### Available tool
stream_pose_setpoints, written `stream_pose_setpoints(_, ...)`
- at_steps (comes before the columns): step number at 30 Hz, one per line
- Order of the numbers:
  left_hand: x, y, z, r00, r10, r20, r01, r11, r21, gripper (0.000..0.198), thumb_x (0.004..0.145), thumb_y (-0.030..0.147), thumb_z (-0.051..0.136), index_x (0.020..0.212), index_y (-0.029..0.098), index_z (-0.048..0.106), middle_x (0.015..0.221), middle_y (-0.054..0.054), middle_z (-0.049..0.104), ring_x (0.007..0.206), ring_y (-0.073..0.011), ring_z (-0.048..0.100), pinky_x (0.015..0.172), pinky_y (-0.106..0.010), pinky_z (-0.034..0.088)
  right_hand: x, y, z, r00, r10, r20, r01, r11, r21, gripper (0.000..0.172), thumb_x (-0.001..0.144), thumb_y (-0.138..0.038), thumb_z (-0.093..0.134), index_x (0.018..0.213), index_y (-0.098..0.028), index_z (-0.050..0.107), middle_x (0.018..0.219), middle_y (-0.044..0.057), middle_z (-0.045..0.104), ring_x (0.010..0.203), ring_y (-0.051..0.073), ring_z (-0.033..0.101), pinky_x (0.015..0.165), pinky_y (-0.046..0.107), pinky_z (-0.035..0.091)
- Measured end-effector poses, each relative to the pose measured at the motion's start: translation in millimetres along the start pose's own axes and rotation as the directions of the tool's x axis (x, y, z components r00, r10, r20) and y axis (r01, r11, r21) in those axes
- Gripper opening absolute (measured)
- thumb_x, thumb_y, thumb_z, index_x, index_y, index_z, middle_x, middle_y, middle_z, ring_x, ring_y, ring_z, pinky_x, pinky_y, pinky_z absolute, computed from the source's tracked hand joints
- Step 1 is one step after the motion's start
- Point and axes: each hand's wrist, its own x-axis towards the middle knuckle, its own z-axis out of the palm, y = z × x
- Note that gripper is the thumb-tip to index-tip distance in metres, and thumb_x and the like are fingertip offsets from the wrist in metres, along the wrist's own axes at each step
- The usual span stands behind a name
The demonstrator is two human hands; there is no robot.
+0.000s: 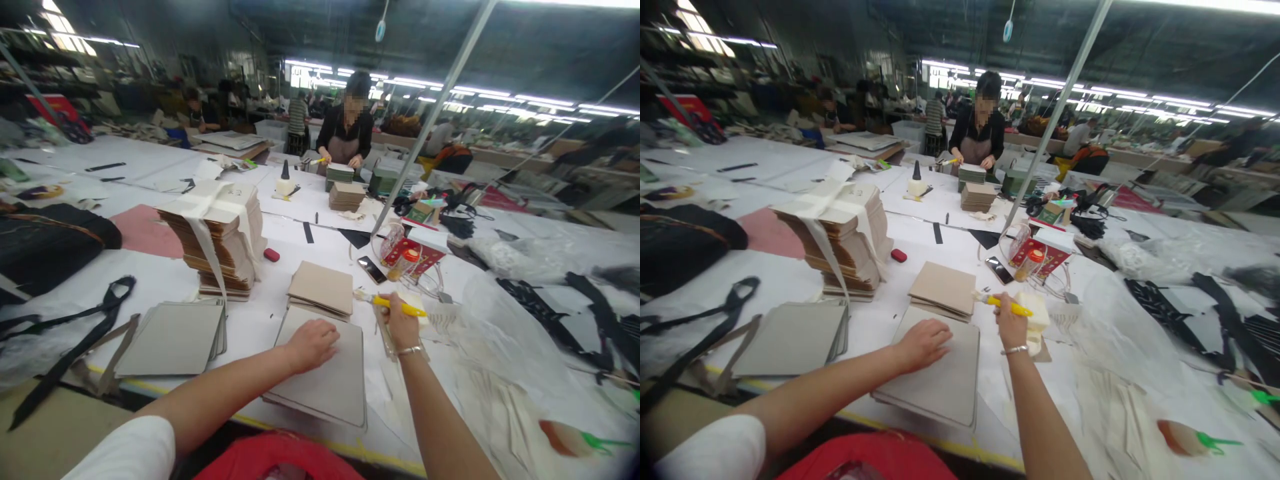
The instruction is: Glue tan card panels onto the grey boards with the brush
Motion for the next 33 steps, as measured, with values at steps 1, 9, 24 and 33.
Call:
stream_pose_setpoints(1,15,-11,1.6,0.995,-0.093,0.022,0.093,0.996,0.009,0.03,0.084,0.037,0.043,0.104,0.018,0.054,0.106,-0.009,0.055,0.099,-0.02,0.048,0.083,-0.033,0.039,14,-11,22,0.998,0.011,0.068,-0.014,0.999,0.036,0.047,0.082,-0.052,0.034,0.084,-0.014,0.063,0.055,0.0,0.054,0.044,0.008,0.046,0.043,0.018,0.038)
stream_pose_setpoints(9,84,-67,33.0,0.788,-0.483,0.382,0.482,0.87,0.106,0.046,0.078,0.042,0.046,0.117,0.016,0.05,0.123,-0.014,0.047,0.113,-0.0309,0.04,0.09,-0.048,0.036,70,-40,173,0.772,0.187,0.607,-0.29,0.954,0.075,0.024,0.07,-0.037,0.061,0.073,-0.013,0.06,0.05,0.0,0.055,0.037,0.006,0.042,0.037,0.017,0.036)
stream_pose_setpoints(24,103,-96,44.4,0.831,-0.408,0.378,0.374,0.913,0.162,0.037,0.071,0.028,0.059,0.104,0.013,0.054,0.109,-0.016,0.051,0.101,-0.0282,0.048,0.075,-0.04,0.044,140,40,127,0.943,0.273,0.19,-0.266,0.962,-0.061,0.023,0.076,-0.035,0.051,0.07,-0.014,0.058,0.054,0.003,0.058,0.043,0.01,0.049,0.045,0.023,0.042)
stream_pose_setpoints(33,107,-96,43.8,0.875,-0.305,0.377,0.249,0.95,0.189,0.038,0.066,0.024,0.065,0.101,0.009,0.055,0.105,-0.016,0.052,0.102,-0.0301,0.046,0.084,-0.043,0.039,48,58,51,0.854,-0.238,0.462,0.359,0.913,-0.192,0.02,0.067,-0.039,0.063,0.078,-0.021,0.066,0.083,0.004,0.063,0.075,0.015,0.057,0.074,0.03,0.044)
